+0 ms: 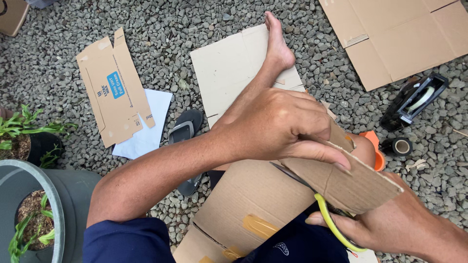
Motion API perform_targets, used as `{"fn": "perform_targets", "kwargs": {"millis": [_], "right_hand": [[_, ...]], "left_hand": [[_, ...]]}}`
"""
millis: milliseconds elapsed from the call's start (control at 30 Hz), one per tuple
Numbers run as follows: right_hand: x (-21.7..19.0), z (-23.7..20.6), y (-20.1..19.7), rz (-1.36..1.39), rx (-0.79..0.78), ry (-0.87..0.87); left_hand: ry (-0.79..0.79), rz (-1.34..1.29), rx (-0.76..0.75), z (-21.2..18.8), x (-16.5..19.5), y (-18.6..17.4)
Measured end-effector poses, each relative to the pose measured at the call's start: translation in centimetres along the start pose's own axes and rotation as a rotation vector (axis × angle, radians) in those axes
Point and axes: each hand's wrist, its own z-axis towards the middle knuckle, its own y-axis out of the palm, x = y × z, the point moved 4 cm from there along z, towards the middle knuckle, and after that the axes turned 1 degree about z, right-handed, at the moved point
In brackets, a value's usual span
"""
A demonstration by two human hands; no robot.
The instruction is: The person assembles a cardboard box by folding flaps and securing them with packing tape. They then use scissors to trim excess cardboard and tape from the edges.
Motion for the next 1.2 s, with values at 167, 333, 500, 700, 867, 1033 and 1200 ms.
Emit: {"fn": "perform_targets", "kwargs": {"millis": [167, 333, 500, 700, 867, 1033, 1200], "right_hand": [[0.1, 0.2, -0.8, 0.028, 0.030, 0.044], [0.5, 0.0, -0.7, 0.234, 0.316, -0.278], [1.6, 0.5, 0.7, 0.231, 0.302, -0.289], [1.2, 0.8, 0.7, 0.331, 0.339, -0.325], [1.5, 1.3, 0.9, 0.275, 0.072, 0.006], [1.0, 1.4, 0.6, 0.304, 0.123, -0.053], [0.8, 1.6, 0.2, 0.271, 0.304, -0.297]], "left_hand": [[-0.024, -0.039, -0.017, 0.6, -0.5, 0.3], [-0.086, -0.069, -0.080, 0.6, -1.3, 1.1], [-0.057, -0.089, -0.043, 0.2, -1.4, 1.3], [-0.042, -0.191, -0.076, 0.3, -2.2, 2.7], [-0.090, -0.253, -0.142, 0.4, -3.2, 3.3], [0.025, -0.236, 0.046, 0.2, -2.6, 2.5], [-0.030, -0.220, -0.055, 0.3, -2.7, 2.6]]}}
